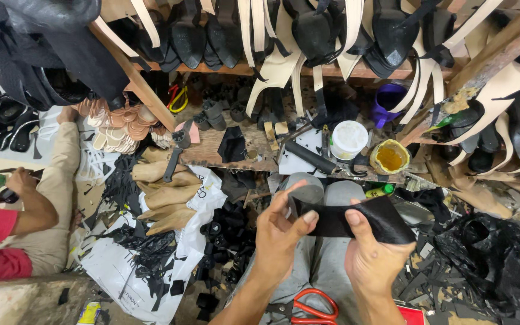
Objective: The person sits on the floor and repeatedly wraps a black rubber strip around a cylindrical shoe heel, trims the excess with red-handled scissors, and checks the fit. The person repeats this process for multiple heels, discarding the trimmed pieces.
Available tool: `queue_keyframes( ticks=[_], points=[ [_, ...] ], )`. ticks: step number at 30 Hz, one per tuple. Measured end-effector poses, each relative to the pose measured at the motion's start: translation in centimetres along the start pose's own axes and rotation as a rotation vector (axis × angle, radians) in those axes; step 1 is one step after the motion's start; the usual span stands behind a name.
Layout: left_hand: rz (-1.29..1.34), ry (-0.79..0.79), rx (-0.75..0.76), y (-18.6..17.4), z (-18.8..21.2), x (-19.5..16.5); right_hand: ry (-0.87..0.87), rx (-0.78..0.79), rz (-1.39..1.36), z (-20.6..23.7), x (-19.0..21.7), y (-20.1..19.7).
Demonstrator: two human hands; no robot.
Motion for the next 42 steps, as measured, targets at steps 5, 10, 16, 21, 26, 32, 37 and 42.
queue_keyframes(
  ticks=[5, 10, 16, 21, 26, 32, 37, 42],
  points=[
    [0.024, 0.040, 0.006, -0.2, 0.7, 0.0, -0.019, -0.057, 0.024, 0.1, 1.1, -0.4],
    [0.062, 0.007, 0.010, -0.3, 0.9, 0.2, 0.031, -0.064, 0.018, -0.4, 1.1, 0.3],
    [0.117, -0.056, 0.039, -0.8, 0.9, 1.4, 0.082, -0.012, 0.014, -0.6, 0.6, 1.0],
    [0.227, -0.114, 0.099, -0.9, 0.4, 2.5, 0.234, 0.000, -0.021, -1.0, -1.4, 2.0],
    [0.253, -0.135, 0.207, -0.3, 0.7, 2.3, 0.270, 0.016, 0.001, -0.7, -1.7, 2.4],
    [0.264, -0.200, 0.188, 0.4, 0.5, 3.0, 0.163, 0.043, 0.083, -0.9, -1.3, 3.2],
    [0.245, -0.153, 0.227, 0.6, 0.3, 2.8, 0.156, 0.022, 0.117, -1.3, -1.5, 2.8],
    [0.109, -0.044, 0.376, 0.9, 0.9, 0.8, 0.014, 0.015, 0.127, -0.4, 0.0, 1.8]
  ],
)
Point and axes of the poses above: each hand's wrist, its own z-axis away from the middle knuckle, its own y-axis out of the palm, x = y × z, the point moved 9 cm from there along -z, towards the middle knuckle, and after that the axes turned 15 degrees about -x, right-handed, at the moved point
